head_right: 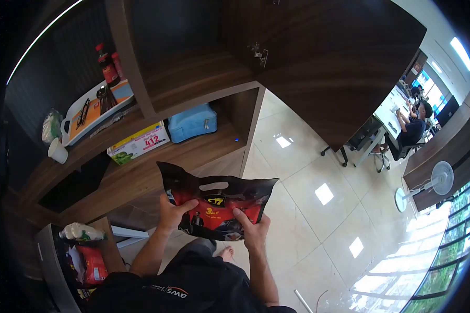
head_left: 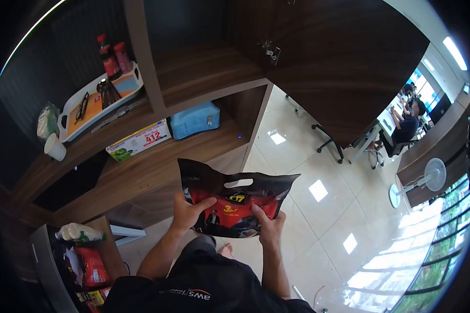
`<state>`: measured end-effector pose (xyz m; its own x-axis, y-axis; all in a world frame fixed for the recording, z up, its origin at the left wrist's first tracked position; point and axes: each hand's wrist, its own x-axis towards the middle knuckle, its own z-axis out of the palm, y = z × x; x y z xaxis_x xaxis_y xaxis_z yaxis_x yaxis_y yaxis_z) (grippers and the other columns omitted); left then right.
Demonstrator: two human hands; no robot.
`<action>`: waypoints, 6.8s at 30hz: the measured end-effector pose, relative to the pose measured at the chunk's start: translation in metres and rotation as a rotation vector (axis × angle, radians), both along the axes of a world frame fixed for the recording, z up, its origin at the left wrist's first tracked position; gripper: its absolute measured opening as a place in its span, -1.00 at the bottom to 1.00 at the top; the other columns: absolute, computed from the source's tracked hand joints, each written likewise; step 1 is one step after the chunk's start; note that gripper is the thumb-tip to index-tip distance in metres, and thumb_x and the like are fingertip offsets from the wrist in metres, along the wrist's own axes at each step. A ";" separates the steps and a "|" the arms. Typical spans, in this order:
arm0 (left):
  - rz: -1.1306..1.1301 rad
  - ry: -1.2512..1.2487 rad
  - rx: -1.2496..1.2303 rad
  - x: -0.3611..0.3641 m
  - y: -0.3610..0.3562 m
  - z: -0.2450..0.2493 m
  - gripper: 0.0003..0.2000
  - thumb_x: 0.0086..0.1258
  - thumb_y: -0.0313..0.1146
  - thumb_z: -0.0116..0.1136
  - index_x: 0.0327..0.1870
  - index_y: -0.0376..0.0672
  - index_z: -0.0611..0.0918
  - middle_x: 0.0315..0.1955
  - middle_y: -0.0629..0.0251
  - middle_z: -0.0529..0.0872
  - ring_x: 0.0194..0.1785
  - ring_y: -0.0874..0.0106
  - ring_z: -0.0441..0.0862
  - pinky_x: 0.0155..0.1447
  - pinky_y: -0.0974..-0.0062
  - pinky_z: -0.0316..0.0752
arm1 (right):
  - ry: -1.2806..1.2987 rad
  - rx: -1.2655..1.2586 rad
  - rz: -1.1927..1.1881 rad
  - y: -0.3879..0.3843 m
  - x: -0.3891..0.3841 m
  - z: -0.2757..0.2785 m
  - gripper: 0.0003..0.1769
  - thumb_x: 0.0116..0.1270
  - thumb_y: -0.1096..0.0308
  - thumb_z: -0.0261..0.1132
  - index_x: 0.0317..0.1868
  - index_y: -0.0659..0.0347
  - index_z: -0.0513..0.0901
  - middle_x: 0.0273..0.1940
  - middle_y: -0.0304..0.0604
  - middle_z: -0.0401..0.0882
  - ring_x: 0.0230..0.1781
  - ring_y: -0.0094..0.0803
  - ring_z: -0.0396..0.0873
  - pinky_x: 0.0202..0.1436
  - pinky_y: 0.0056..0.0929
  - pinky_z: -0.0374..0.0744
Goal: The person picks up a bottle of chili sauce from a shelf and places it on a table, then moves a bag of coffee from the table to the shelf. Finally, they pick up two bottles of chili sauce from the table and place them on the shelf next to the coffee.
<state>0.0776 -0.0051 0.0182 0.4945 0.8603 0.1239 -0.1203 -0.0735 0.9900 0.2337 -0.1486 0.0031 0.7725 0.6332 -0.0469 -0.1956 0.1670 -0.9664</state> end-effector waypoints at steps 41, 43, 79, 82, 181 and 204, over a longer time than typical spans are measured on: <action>0.730 -0.237 0.582 0.128 0.260 0.152 -0.64 0.34 -0.15 0.28 -0.13 -0.32 0.61 -0.29 0.24 0.74 -0.24 0.53 0.61 -0.09 0.52 0.47 | -0.328 0.496 0.091 0.334 0.135 0.187 -0.77 0.31 0.26 0.37 -0.33 0.29 0.67 -0.39 -0.35 0.61 -0.39 -0.68 0.41 -0.24 -0.62 0.40; 0.786 -0.302 0.602 0.130 0.272 0.148 -0.68 0.39 -0.12 0.20 -0.21 -0.26 0.56 -0.46 0.26 0.71 -0.44 0.51 0.60 -0.29 0.48 0.46 | -0.321 0.522 0.110 0.346 0.145 0.186 -0.69 0.38 0.17 0.29 -0.35 0.28 0.65 -0.43 -0.40 0.56 -0.42 -0.70 0.34 -0.29 -0.63 0.35; 1.477 0.098 0.714 0.151 0.408 0.125 -0.59 0.49 -0.09 -0.08 -0.39 -0.27 0.61 -0.52 -0.16 0.65 -0.39 -0.12 0.62 -0.33 0.01 0.47 | -0.792 0.429 -0.095 0.523 0.158 0.134 -0.52 0.46 0.09 0.08 0.07 0.39 0.51 -0.07 0.24 0.57 -0.04 0.18 0.50 0.02 -0.07 0.42; 1.501 0.101 0.731 0.150 0.419 0.123 -0.60 0.49 -0.10 -0.08 -0.38 -0.27 0.60 -0.52 -0.15 0.65 -0.39 -0.12 0.62 -0.34 0.01 0.46 | -0.752 0.422 -0.068 0.531 0.155 0.133 -0.51 0.45 0.09 0.09 0.06 0.42 0.51 -0.07 0.25 0.56 -0.04 0.17 0.50 0.02 -0.07 0.42; 1.159 0.274 0.807 0.208 0.404 0.100 -0.50 0.10 -0.26 0.32 0.07 -0.17 0.46 -0.02 0.12 0.46 0.11 0.08 0.37 0.16 0.08 0.26 | -0.810 0.134 0.083 0.550 0.170 0.097 -0.45 0.16 0.18 0.44 0.05 0.29 0.46 -0.08 -0.05 0.43 -0.18 -0.30 0.48 -0.01 -0.31 0.48; 1.125 0.247 0.850 0.181 0.320 0.083 -0.62 0.11 -0.50 0.20 -0.03 -0.29 0.42 -0.08 0.00 0.34 0.05 0.02 0.41 0.12 0.18 0.35 | -0.923 0.187 0.398 0.487 0.154 0.098 -0.59 0.14 0.51 0.26 0.03 0.20 0.45 -0.40 -0.09 0.56 -0.35 -0.20 0.59 -0.18 -0.22 0.52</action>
